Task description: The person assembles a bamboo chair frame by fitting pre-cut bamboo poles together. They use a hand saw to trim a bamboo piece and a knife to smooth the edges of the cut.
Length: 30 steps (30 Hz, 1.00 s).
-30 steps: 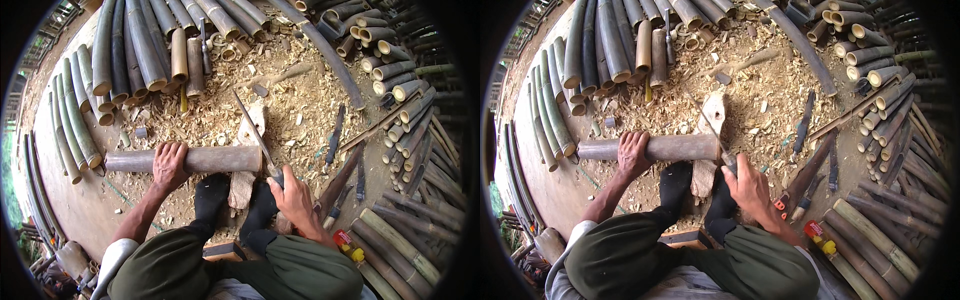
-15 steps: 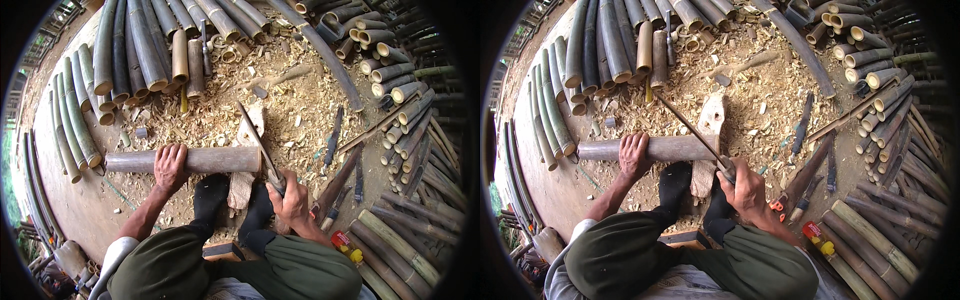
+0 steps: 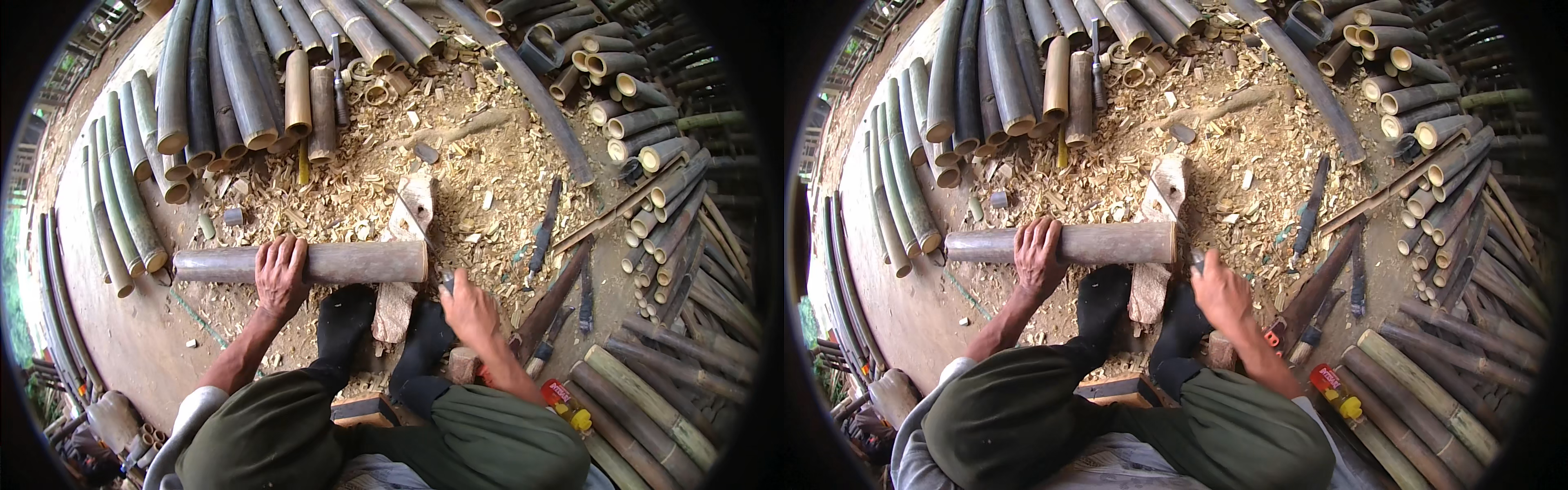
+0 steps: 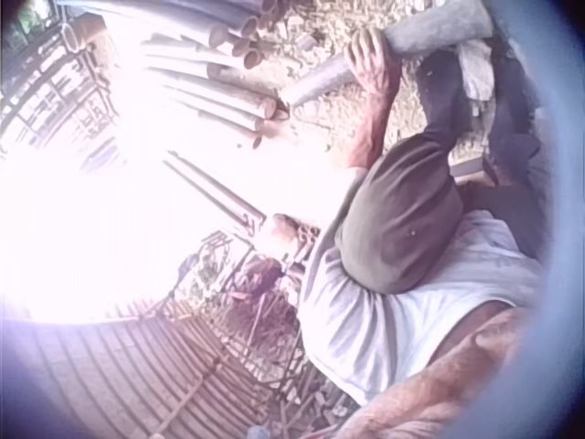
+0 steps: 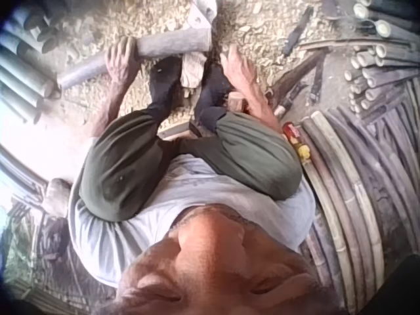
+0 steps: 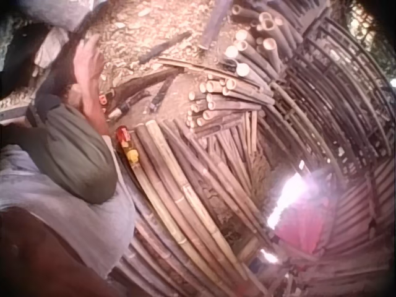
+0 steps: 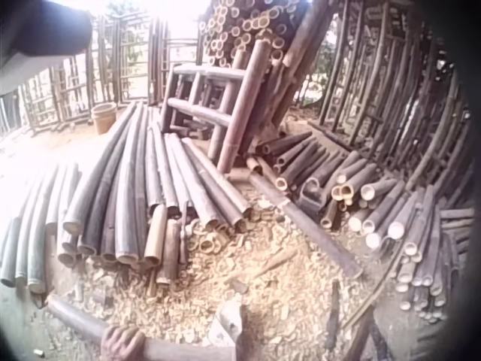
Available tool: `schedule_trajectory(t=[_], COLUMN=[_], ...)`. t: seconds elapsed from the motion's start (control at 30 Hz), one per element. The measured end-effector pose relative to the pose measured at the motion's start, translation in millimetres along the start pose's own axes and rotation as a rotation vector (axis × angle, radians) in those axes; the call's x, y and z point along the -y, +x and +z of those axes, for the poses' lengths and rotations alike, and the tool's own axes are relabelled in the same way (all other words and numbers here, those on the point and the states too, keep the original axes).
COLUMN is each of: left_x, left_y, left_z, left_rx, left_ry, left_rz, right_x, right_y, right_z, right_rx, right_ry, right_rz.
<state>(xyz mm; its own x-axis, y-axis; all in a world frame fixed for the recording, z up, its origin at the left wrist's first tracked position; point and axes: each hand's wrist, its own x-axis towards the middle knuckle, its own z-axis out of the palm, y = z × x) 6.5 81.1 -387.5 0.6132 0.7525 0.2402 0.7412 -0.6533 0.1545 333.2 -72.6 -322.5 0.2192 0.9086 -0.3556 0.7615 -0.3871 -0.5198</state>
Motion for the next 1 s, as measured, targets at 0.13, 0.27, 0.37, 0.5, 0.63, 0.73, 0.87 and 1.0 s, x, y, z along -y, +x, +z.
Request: schedule_trajectory(t=[0.13,0.27,0.37,0.5,0.63,0.73,0.87,1.0], left_x=[-6.2,21.7,20.1,21.0,17.4,17.1,19.1,11.8], left_y=[33.9,59.8,56.5,36.1,37.2,37.8,29.2,33.7], left_z=[-43.0,-34.8,-28.4,-24.4,-25.9,-26.4,-21.3,-27.4], left_rx=[0.319,0.710,0.658,0.486,0.466,0.452,0.388,0.343], left_ry=[-0.143,-0.210,-0.203,-0.169,-0.175,-0.176,-0.168,-0.163], left_rz=[-0.083,-0.016,-0.018,-0.040,-0.028,-0.016,-0.029,-0.015], right_x=[26.2,40.6,11.3,17.6,48.4,21.6,5.4,54.0], right_y=[-12.2,-19.2,-0.9,-4.5,-16.8,-12.3,2.5,-18.5], right_z=[-28.4,-34.9,-4.5,-18.0,-39.1,-4.7,-9.0,-40.3], right_rx=[-0.023,-0.224,-0.011,0.064,-0.203,-0.183,0.105,-0.167], right_ry=[0.091,0.260,0.001,-0.016,0.212,0.169,-0.028,0.211], right_rz=[-0.033,-0.243,-0.009,0.006,-0.238,-0.160,0.092,-0.192])
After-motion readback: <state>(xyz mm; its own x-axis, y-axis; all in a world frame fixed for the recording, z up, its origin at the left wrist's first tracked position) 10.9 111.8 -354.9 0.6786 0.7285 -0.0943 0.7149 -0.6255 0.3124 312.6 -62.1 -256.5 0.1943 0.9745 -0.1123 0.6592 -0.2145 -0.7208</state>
